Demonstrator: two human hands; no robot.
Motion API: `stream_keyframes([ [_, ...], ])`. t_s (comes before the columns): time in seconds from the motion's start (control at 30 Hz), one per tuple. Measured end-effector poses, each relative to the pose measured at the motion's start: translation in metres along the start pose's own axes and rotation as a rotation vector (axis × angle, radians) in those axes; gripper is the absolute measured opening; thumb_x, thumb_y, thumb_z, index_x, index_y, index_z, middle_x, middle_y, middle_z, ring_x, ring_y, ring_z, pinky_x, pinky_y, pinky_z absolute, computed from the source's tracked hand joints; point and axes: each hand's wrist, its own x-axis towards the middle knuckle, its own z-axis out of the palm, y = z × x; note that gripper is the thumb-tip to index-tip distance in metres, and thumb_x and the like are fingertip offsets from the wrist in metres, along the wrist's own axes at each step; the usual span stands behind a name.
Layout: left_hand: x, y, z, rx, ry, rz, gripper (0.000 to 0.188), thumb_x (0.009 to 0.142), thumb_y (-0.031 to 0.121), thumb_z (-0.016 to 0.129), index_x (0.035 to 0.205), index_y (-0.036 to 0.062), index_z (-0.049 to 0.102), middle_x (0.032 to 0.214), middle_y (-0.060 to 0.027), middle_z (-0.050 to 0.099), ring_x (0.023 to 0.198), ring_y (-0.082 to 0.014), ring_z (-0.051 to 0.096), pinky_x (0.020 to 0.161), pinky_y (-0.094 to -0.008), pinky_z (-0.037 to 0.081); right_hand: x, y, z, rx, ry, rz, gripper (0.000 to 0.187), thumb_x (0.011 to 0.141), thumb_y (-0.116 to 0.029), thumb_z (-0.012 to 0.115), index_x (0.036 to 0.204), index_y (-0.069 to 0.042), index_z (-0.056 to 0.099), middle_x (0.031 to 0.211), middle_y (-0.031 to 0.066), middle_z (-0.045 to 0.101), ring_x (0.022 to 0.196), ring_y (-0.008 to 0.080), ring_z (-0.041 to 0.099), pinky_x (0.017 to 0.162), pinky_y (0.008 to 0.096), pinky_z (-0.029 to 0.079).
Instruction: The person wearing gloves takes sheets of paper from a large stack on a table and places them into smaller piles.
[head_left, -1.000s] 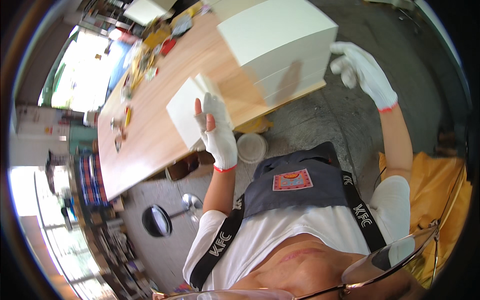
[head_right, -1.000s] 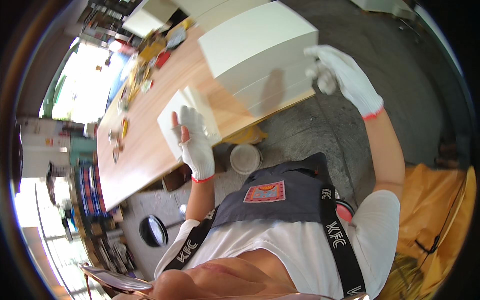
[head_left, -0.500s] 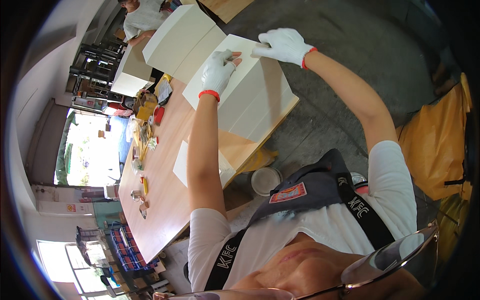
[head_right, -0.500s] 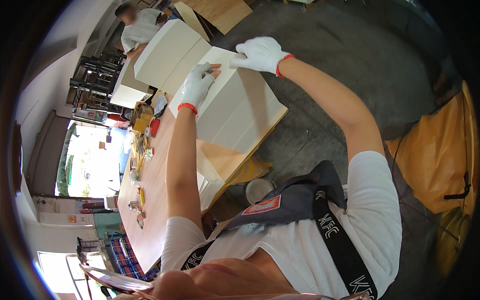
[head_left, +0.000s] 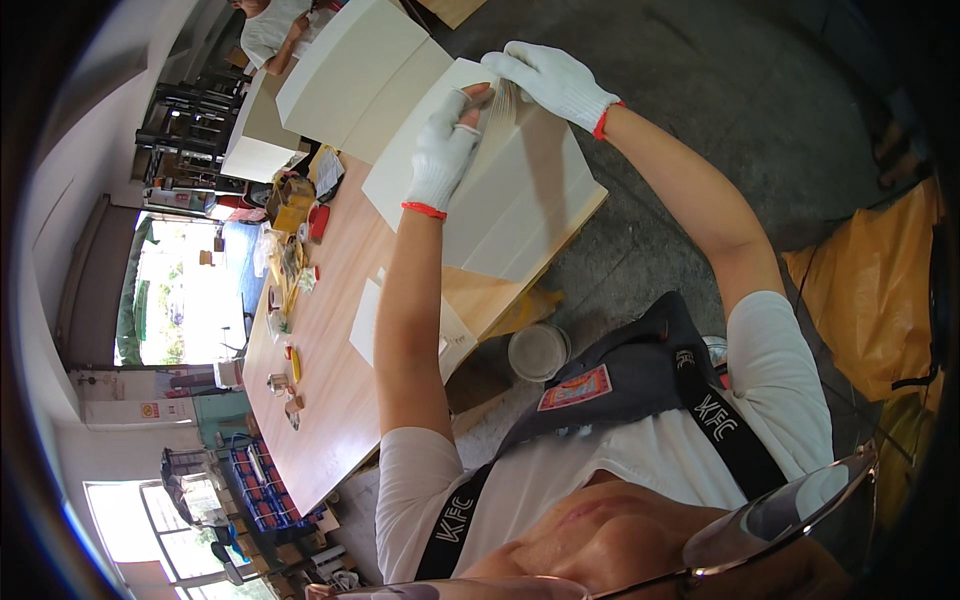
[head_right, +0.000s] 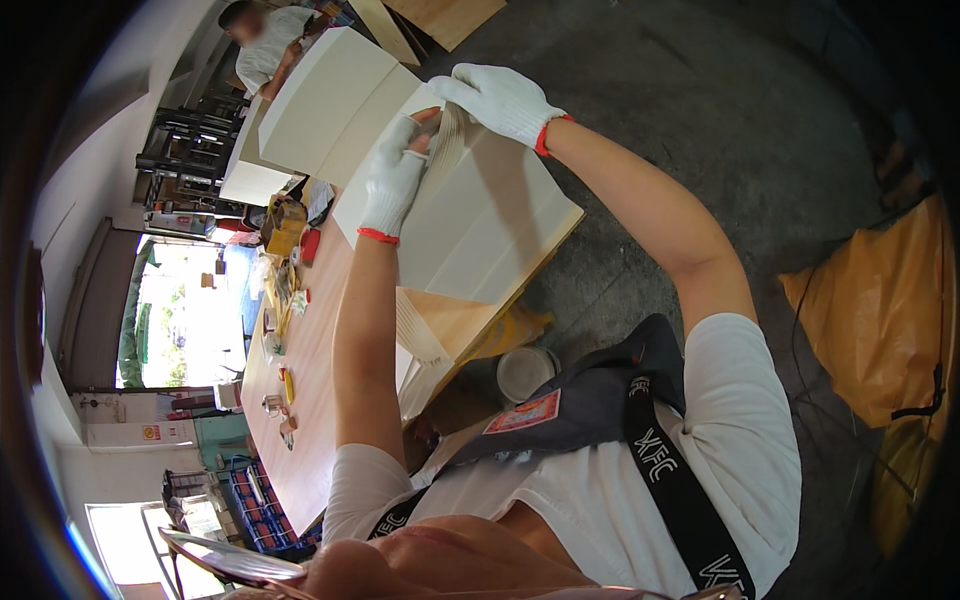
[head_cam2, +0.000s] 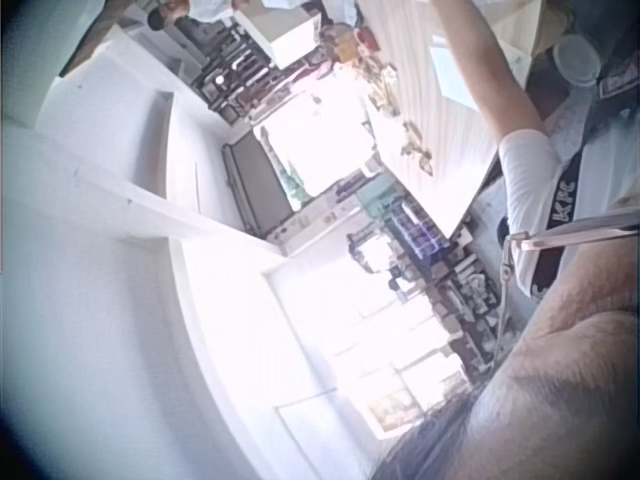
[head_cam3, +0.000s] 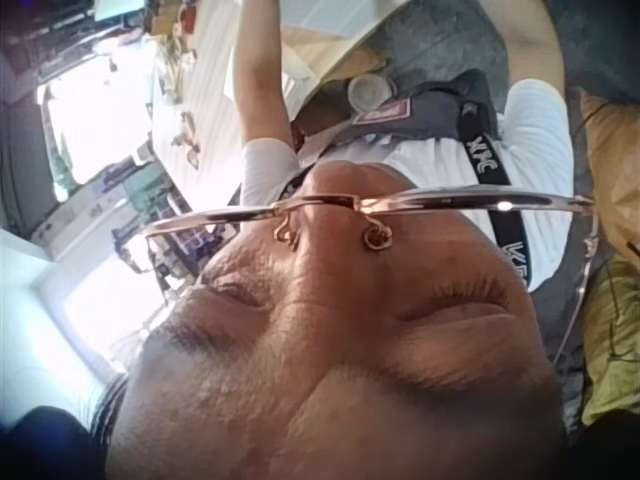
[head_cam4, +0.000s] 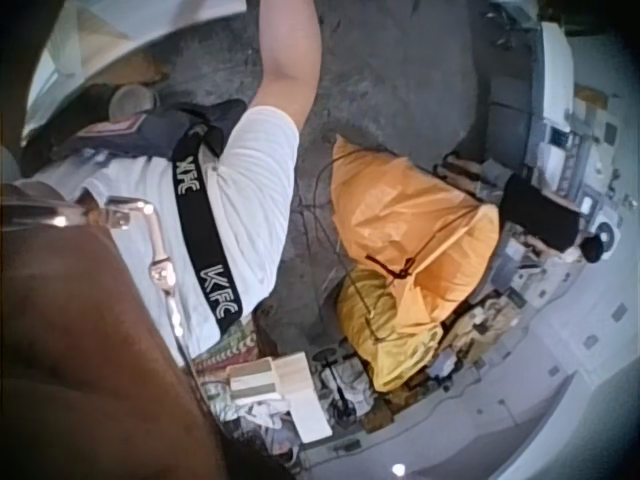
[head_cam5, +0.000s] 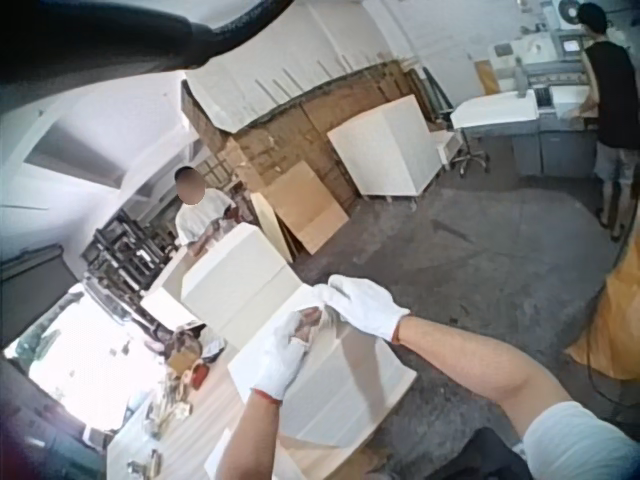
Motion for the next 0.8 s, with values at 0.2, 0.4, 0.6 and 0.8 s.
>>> stream_keyframes([
  [0.2, 0.001, 0.001, 0.002, -0.091, -0.048, -0.1, 0.048, 0.085, 0.011, 0.072, 0.129, 0.0009, 0.056, 0.123, -0.0152, 0.065, 0.116, -0.0218, 0.061, 0.097, -0.0327, 0.048, -0.005, 0.008, 0.009, 0.008, 0.115, -0.071, 0.045, 0.098, -0.051, 0.039, 0.101, -0.011, 0.061, 0.088, 0.0132, 0.063, 0.084, 0.0354, 0.061, 0.075, 0.0421, 0.045],
  [0.4, 0.001, -0.003, 0.0, -0.062, -0.007, -0.039, 0.045, 0.089, 0.013, 0.067, 0.131, 0.0029, 0.056, 0.12, -0.0124, 0.066, 0.105, -0.0182, 0.062, 0.092, -0.0307, 0.048, -0.006, 0.009, 0.01, -0.008, 0.13, -0.085, 0.043, 0.098, -0.049, 0.037, 0.102, -0.014, 0.061, 0.088, 0.014, 0.065, 0.086, 0.0371, 0.061, 0.073, 0.0458, 0.046],
  [0.6, -0.005, 0.014, 0.002, 0.178, 0.048, -0.028, 0.038, 0.093, 0.016, 0.058, 0.131, 0.0097, 0.058, 0.089, -0.0047, 0.062, 0.076, -0.0125, 0.055, 0.077, -0.0266, 0.047, -0.008, 0.01, 0.011, -0.055, 0.165, -0.102, 0.044, 0.098, -0.05, 0.038, 0.101, -0.012, 0.061, 0.088, 0.0147, 0.065, 0.085, 0.0367, 0.062, 0.072, 0.0458, 0.046],
  [0.8, -0.006, 0.021, 0.008, 0.105, -0.007, -0.138, 0.035, 0.09, 0.01, 0.066, 0.124, 0.006, 0.06, 0.071, 0.0034, 0.045, 0.058, -0.0052, 0.041, 0.054, -0.0229, 0.035, -0.006, 0.012, 0.011, -0.023, 0.133, -0.061, 0.043, 0.097, -0.049, 0.039, 0.102, -0.012, 0.061, 0.087, 0.015, 0.065, 0.086, 0.0369, 0.062, 0.072, 0.0466, 0.046],
])
